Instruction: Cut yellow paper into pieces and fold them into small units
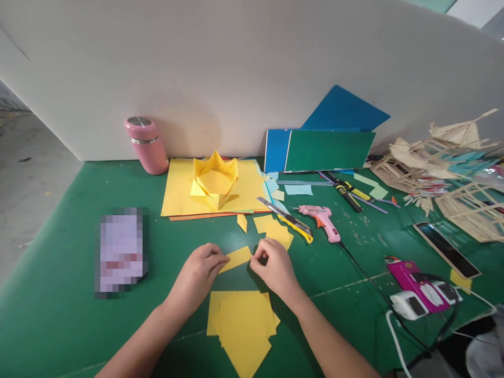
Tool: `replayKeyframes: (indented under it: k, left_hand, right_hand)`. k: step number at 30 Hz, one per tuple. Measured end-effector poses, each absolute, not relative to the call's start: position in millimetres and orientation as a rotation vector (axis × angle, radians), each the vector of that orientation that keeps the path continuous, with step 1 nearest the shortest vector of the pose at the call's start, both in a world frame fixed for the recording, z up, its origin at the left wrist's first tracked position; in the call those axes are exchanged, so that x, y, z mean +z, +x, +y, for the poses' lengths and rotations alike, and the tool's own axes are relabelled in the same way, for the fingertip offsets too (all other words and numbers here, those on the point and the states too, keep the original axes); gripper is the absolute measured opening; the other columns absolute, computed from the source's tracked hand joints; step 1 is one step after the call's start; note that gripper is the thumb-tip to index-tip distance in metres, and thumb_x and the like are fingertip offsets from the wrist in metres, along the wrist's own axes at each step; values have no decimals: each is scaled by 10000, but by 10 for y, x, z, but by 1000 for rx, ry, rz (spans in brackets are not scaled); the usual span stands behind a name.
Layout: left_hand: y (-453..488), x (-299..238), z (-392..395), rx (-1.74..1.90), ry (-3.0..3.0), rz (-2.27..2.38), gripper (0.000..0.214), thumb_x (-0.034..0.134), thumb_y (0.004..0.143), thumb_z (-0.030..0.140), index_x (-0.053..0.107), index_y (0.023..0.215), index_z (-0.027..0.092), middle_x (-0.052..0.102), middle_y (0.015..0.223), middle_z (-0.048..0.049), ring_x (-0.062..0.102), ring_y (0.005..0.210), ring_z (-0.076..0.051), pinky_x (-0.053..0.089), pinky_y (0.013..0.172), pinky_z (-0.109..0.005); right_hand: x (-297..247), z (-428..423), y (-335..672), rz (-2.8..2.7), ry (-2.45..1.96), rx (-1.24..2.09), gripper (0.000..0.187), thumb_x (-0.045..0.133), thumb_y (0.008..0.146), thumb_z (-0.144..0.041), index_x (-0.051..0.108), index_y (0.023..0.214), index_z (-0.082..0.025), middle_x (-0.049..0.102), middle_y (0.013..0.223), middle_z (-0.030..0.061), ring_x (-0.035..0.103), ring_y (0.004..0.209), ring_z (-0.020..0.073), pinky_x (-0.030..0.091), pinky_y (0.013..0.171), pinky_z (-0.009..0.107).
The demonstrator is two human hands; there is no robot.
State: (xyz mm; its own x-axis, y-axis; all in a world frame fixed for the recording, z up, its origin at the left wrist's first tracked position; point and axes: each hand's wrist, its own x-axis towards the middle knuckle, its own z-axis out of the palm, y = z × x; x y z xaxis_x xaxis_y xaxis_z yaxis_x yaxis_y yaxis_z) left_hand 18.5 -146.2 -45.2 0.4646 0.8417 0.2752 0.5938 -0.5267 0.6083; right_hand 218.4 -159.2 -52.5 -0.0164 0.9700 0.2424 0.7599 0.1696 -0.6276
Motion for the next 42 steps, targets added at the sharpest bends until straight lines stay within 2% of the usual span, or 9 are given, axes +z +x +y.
replayKeyframes:
  k: [8, 10, 13, 17, 21, 26, 30, 35, 42]
  left_hand:
    - [187, -460, -1466, 764, 2299, 1206, 324, 399, 952, 251, 698, 838, 199, 620, 822, -53, 618, 747, -183, 509, 676, -289]
    - [189, -460, -1471, 775, 2310, 1201, 310, 402, 947, 237, 692, 844, 197, 619, 831, -55, 615, 758, -187, 511, 684, -298]
    - [192, -445, -1485, 798, 2351, 1173, 304, 391, 946, 201, 682, 862, 186, 607, 839, -60, 605, 763, -187, 514, 689, -302]
    - [188, -429, -1517, 792, 2484, 1189, 284, 403, 929, 134, 677, 879, 191, 591, 887, -70, 568, 832, -209, 513, 722, -320]
    - [177, -441, -1552, 629, 2600, 1085, 337, 399, 851, -9, 649, 983, 174, 610, 906, -74, 555, 818, -209, 520, 726, -324]
    - [182, -406, -1595, 276, 2765, 1113, 566, 355, 687, -122, 617, 1111, 147, 630, 936, -93, 574, 805, -236, 541, 708, -373]
    - [199, -382, -1659, 183, 2876, 1120, 591, 393, 697, -91, 582, 1199, 156, 631, 988, -113, 585, 851, -263, 547, 720, -403]
    - [208, -369, -1732, 351, 2875, 1128, 404, 470, 768, 1, 624, 1112, 144, 643, 990, -106, 586, 905, -263, 540, 765, -380]
    - [-8, -298, -1840, 639, 2811, 1150, 333, 382, 842, 49, 646, 996, 184, 666, 916, -58, 601, 838, -219, 509, 737, -336]
  right_hand:
    - [-503, -1591, 2208, -1752, -1593, 393, 229, 522, 720, -157, 356, 575, -222, 386, 556, -44, 419, 544, 138, 326, 527, 256]
    - [-463, -1612, 2164, -1805, -1482, 399, 208, 534, 777, -166, 425, 607, -217, 454, 578, -28, 458, 582, 148, 361, 558, 266]
    - [-412, -1638, 2107, -2025, -1230, 512, 145, 538, 862, -165, 574, 728, -208, 618, 732, 20, 536, 703, 169, 426, 643, 287]
    - [-414, -1638, 2091, -2155, -1089, 543, 197, 486, 926, -158, 668, 867, -199, 674, 860, 58, 574, 790, 188, 470, 693, 309]
    - [-461, -1610, 2120, -2131, -1083, 547, 196, 502, 917, -155, 685, 858, -194, 679, 843, 57, 589, 772, 186, 489, 687, 315]
    - [-496, -1586, 2166, -2101, -1046, 539, 189, 509, 899, -131, 679, 842, -192, 696, 845, 57, 625, 777, 187, 505, 688, 312]
    - [-507, -1587, 2180, -2097, -1036, 527, 185, 514, 899, -133, 680, 845, -194, 699, 844, 58, 635, 778, 187, 516, 692, 314]
    - [-501, -1578, 2181, -2108, -1026, 521, 170, 528, 890, -126, 679, 848, -193, 694, 838, 59, 623, 781, 188, 518, 702, 323]
    - [-493, -1575, 2178, -2113, -1025, 520, 171, 523, 876, -120, 660, 803, -192, 684, 825, 57, 622, 779, 181, 512, 701, 321]
